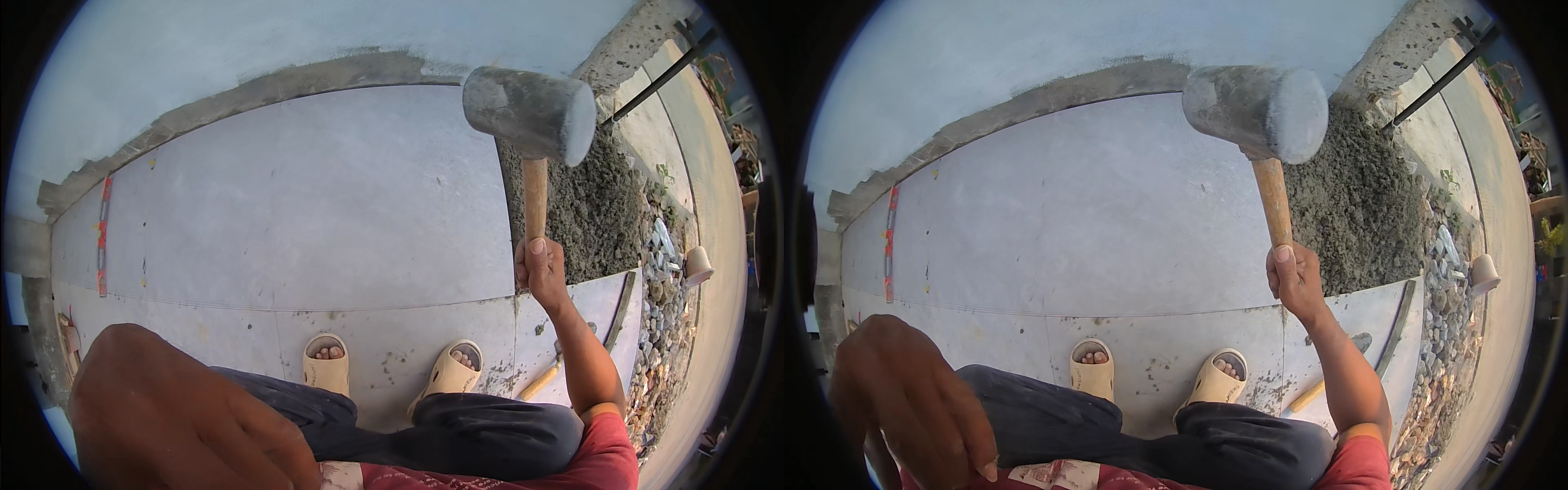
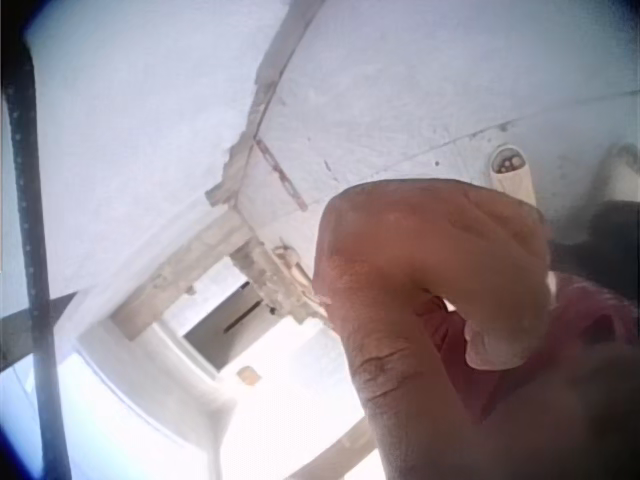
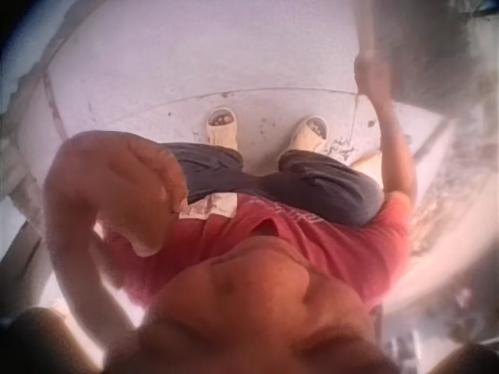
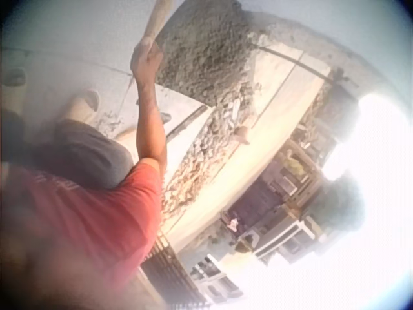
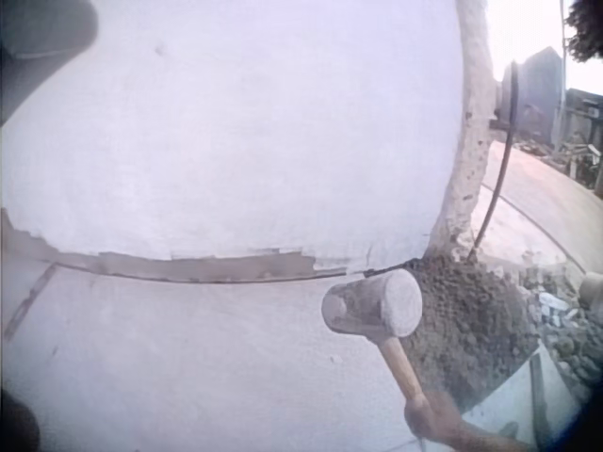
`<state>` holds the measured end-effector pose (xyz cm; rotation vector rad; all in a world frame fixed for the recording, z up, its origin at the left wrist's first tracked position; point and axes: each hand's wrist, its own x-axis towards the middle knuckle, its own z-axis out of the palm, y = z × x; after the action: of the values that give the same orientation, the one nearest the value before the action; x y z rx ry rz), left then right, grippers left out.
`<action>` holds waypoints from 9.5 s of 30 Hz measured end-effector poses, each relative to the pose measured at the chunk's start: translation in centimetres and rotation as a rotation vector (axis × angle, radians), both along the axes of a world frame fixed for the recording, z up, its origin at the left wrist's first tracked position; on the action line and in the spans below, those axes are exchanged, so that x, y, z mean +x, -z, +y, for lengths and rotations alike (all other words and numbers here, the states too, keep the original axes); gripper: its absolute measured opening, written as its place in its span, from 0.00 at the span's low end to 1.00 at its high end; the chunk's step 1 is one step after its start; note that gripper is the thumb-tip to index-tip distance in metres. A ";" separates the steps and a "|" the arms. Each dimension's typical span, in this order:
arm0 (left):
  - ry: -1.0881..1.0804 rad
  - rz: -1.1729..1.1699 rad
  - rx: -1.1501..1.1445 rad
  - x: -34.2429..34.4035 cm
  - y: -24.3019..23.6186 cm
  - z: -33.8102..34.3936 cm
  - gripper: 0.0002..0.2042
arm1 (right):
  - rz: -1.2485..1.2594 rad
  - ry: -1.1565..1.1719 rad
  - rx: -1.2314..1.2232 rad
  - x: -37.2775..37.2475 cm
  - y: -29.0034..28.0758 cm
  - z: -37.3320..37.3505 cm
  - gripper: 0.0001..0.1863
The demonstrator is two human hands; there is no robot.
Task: The person kneels on the floor and installs large white tiles onto a prepared cement bed. They use a rubber mallet to tap the tiles into place and a trowel to spread and level the cement between tiles.
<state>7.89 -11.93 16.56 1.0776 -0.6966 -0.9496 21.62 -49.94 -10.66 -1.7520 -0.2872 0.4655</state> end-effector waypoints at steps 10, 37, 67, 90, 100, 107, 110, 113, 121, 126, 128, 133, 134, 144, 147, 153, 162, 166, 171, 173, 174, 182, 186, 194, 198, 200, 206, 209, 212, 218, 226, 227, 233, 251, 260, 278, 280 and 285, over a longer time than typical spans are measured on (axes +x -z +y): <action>0.172 -0.180 -0.197 3.5 3.3 -1.2 0.21 | 0.181 -0.073 -0.407 -1.8 9.9 -4.4 0.33; 0.038 -0.421 2.061 -0.7 39.9 10.2 0.69 | -0.211 -0.384 -0.610 -4.0 13.9 -4.7 0.27; -0.111 -0.370 1.939 -1.2 39.5 11.0 0.68 | -0.060 -0.413 -0.409 3.8 10.9 8.7 0.30; -0.004 -0.336 1.965 -0.9 39.2 10.7 0.69 | -0.323 -0.119 0.104 8.3 7.7 20.6 0.32; 0.336 -0.256 2.103 1.4 37.9 9.4 0.71 | -0.029 -0.100 0.074 8.7 -2.3 16.4 0.31; -0.083 -0.467 1.965 11.3 36.9 1.0 0.68 | -0.197 0.073 -0.045 -0.3 10.6 -2.3 0.27; -0.136 -0.360 1.997 12.9 37.7 0.7 0.70 | -0.058 0.000 -0.426 -0.9 13.2 -6.0 0.28; -0.185 -0.317 2.020 13.2 39.1 1.1 0.70 | 0.090 0.043 -0.290 1.1 4.6 -4.1 0.29; -0.169 -0.305 2.067 12.3 39.3 0.9 0.70 | -0.215 0.033 0.091 -3.3 7.4 -5.8 0.32; -0.154 -0.331 2.070 12.9 40.1 0.4 0.70 | 0.078 -0.040 -0.461 -2.0 10.1 -8.8 0.32; -0.154 -0.324 2.085 12.2 39.4 1.0 0.70 | 0.055 -0.012 -0.292 2.3 4.3 -4.4 0.30; -0.111 -0.309 2.100 12.5 39.7 1.3 0.72 | -0.258 0.097 0.056 7.5 -2.4 4.3 0.27; -0.105 -0.315 2.096 12.6 39.4 1.1 0.72 | -0.310 0.122 0.157 8.3 -2.6 6.1 0.26; -0.073 -0.324 2.068 13.0 38.7 1.6 0.73 | -0.022 -0.008 -0.244 13.0 6.8 11.1 0.30; -0.086 -0.319 2.050 12.7 39.2 1.3 0.74 | -0.172 0.064 0.048 13.6 1.3 12.0 0.30; -0.139 -0.335 1.998 13.5 39.3 0.3 0.73 | -0.442 0.190 -0.134 12.7 12.8 8.4 0.32; -0.085 -0.258 2.023 12.9 38.7 1.6 0.74 | -0.197 0.150 0.167 16.6 0.8 13.4 0.27; -0.190 -0.078 2.036 13.7 37.6 0.9 0.74 | -0.333 0.174 0.249 15.2 7.0 12.9 0.24; -0.251 0.050 1.942 12.7 37.9 2.2 0.75 | 0.075 -0.037 -0.387 16.3 11.5 13.9 0.29; -0.269 0.086 1.926 12.3 38.1 2.5 0.75 | -0.023 0.008 -0.132 17.9 6.0 16.9 0.30; -0.277 0.088 1.913 12.4 38.2 2.4 0.75 | -0.060 0.022 -0.026 17.9 3.7 18.1 0.30; -0.288 0.060 1.849 13.7 37.5 1.9 0.75 | -0.415 0.014 0.077 15.2 11.8 21.4 0.30; -0.283 0.086 1.861 12.9 37.6 2.4 0.75 | -0.026 -0.209 -0.393 15.9 12.6 22.2 0.29; -0.284 0.084 1.879 13.0 37.4 2.6 0.75 | -0.270 0.018 0.311 12.9 6.0 21.3 0.26; -0.291 0.082 1.876 13.1 37.7 2.4 0.76 | -0.155 -0.087 -0.298 12.8 13.6 17.6 0.28; -0.306 0.079 1.899 12.9 37.6 3.3 0.76 | 0.007 -0.118 -0.350 13.2 10.1 18.4 0.29; -0.345 0.108 1.897 12.6 38.4 2.7 0.77 | -0.259 0.007 0.238 12.6 -1.9 16.6 0.25; -0.340 0.073 1.893 13.5 38.2 1.7 0.78 | -0.361 0.100 0.268 11.0 5.1 12.3 0.26; -0.314 0.052 1.923 13.5 38.8 1.7 0.79 | -0.362 0.091 -0.379 9.6 16.1 7.5 0.29; -0.277 0.071 1.997 13.1 38.6 2.1 0.79 | -0.031 0.134 0.082 12.4 0.9 11.0 0.27; -0.180 -0.023 2.010 13.5 40.8 1.5 0.80 | -0.243 0.114 -0.259 9.0 12.5 5.5 0.25; -0.183 -0.033 2.005 13.5 41.1 1.3 0.81 | -0.132 0.088 -0.358 9.5 13.7 5.0 0.27; -0.224 -0.021 2.045 12.4 40.3 3.4 0.80 | -0.053 0.109 0.097 10.6 -0.2 8.7 0.27; -0.083 -0.198 1.928 5.4 39.3 -3.7 0.79 | -0.006 0.134 0.296 4.5 -5.4 1.6 0.37; -0.093 -0.244 1.857 4.6 39.3 -5.9 0.79 | -0.142 -0.045 -0.435 -3.5 14.9 -7.6 0.28; -0.188 -0.379 1.777 0.8 39.9 -4.1 0.76 | -0.046 -0.280 -0.488 -2.6 7.7 -1.3 0.31; -0.198 -0.390 1.740 1.3 40.1 -3.3 0.75 | -0.096 -0.217 -0.351 -1.2 4.5 0.7 0.29; -0.047 -0.452 1.942 2.1 37.9 3.7 0.73 | -0.074 -0.159 -0.044 -0.5 -2.6 5.9 0.31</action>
<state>10.01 -8.19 -21.32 3.0230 0.1830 -1.2509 21.14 -44.03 -8.11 -1.7997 -0.4748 0.5253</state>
